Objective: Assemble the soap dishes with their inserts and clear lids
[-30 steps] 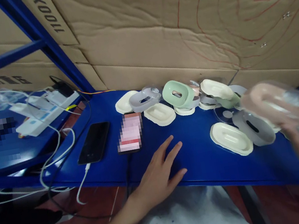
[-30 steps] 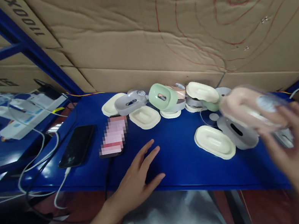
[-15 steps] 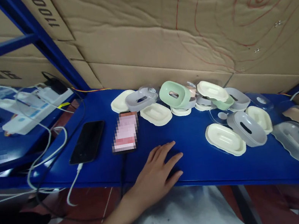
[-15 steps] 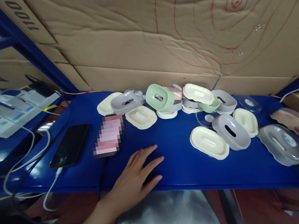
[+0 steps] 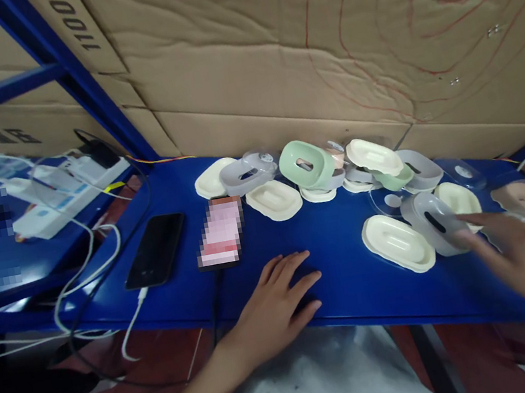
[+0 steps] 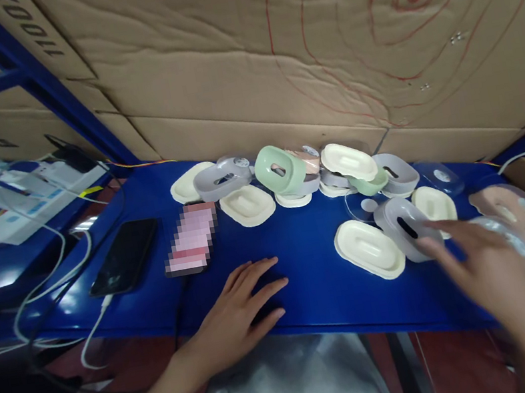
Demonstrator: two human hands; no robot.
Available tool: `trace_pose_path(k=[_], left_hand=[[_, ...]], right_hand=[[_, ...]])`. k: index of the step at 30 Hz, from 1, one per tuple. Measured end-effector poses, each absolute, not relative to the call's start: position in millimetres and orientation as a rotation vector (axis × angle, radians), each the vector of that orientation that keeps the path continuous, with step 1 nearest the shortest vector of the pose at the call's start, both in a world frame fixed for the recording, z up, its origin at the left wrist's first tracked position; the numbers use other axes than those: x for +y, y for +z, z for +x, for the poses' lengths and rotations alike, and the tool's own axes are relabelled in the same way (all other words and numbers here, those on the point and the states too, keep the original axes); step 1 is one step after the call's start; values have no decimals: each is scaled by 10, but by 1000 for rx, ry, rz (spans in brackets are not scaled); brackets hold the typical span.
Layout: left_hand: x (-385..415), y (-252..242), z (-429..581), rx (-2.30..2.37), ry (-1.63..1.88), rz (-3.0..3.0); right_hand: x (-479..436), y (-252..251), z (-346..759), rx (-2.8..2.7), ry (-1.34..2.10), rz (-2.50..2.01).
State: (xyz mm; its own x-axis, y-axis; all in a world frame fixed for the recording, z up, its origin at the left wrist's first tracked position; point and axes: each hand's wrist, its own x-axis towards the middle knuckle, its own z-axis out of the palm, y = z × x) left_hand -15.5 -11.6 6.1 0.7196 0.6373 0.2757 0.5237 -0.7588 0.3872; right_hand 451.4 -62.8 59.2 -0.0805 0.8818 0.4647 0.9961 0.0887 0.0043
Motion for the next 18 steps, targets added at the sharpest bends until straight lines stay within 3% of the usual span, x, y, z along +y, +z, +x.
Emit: trace_pose_path(k=[5,18], left_hand=[[-121,66,-155,913,549,2642],[-138,62,-144,946,603,2667]], right_hand=[[-537,305,3536,-2262,-465,-1698],[-223,376,2723,-2526,98,-999]])
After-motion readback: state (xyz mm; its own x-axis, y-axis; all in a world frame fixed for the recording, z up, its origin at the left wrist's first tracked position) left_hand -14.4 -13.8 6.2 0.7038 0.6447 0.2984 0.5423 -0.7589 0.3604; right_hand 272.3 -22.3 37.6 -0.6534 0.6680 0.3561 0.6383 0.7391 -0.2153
